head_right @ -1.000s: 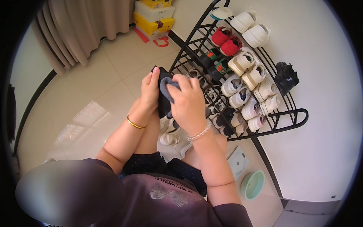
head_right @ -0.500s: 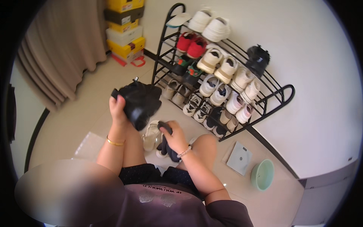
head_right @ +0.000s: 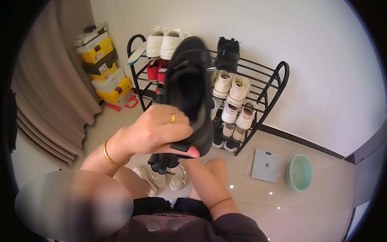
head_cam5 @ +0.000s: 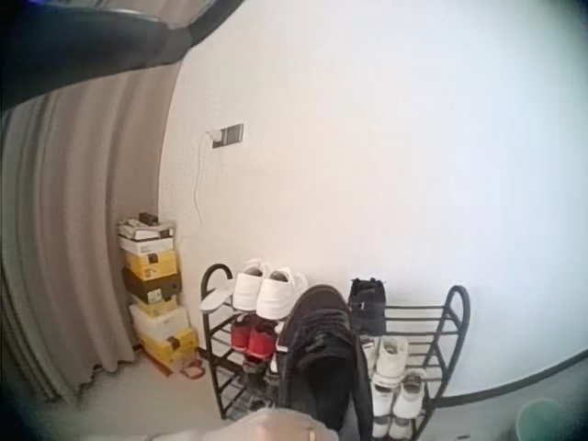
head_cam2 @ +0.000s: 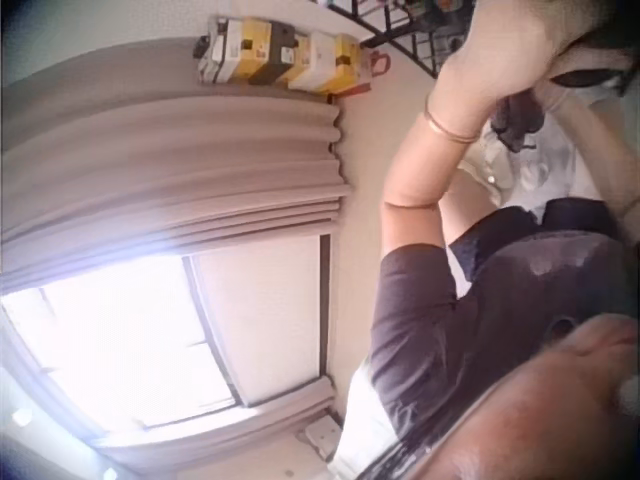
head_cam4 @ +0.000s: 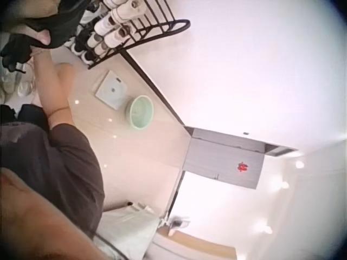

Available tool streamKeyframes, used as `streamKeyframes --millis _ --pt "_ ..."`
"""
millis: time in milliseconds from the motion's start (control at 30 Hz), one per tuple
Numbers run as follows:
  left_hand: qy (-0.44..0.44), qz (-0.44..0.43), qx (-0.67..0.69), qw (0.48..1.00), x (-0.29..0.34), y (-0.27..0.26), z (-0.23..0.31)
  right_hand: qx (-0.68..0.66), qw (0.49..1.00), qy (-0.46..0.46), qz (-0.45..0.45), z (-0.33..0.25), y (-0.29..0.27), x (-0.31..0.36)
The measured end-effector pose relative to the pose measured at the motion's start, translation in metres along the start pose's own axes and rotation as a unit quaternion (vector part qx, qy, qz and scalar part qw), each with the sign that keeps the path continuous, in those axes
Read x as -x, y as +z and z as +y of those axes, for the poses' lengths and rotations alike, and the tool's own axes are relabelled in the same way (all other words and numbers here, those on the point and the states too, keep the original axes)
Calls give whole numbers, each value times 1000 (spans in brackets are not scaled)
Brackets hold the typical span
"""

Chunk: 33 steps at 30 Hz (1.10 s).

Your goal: The person sits on the floor and wipes a white sandal with a grey cloth. They then pick up several pairs of shoes from the floor, including white sneakers, black sneakers, and red sneakers, and place them onto a multi-tiered shoe rack. Finally, they wipe a pair of black sneakers with the cloth.

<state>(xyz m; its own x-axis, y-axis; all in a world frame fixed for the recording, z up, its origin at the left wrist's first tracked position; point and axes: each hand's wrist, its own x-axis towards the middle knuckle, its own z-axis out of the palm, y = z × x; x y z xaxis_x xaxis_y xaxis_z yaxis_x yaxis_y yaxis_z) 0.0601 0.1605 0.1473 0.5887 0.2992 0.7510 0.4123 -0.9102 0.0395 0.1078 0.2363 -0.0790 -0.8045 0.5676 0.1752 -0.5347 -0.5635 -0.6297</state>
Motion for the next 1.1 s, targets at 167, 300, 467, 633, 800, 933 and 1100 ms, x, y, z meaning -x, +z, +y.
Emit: streamKeyframes --millis 167,300,467,633,800,933,1100 --pt "41 -45 -45 997 -83 39 -54 -28 992 -92 84 -46 -7 -9" --pt "25 -15 12 1000 -133 92 -111 25 976 -194 93 -108 -26 5" --pt "-45 -54 2 997 -144 149 -183 73 930 -336 133 -149 -62 16" --pt "-99 -81 -41 991 -147 177 -221 60 925 -335 170 -158 -80 20" --pt "-113 -67 -124 984 -150 181 -239 5 933 -302 195 -153 -103 21" --pt "-127 -63 -220 965 -148 156 -252 39 929 -293 223 -147 -107 17" --pt "-261 -120 -299 910 -120 98 -287 45 911 -293 286 -147 -101 19"
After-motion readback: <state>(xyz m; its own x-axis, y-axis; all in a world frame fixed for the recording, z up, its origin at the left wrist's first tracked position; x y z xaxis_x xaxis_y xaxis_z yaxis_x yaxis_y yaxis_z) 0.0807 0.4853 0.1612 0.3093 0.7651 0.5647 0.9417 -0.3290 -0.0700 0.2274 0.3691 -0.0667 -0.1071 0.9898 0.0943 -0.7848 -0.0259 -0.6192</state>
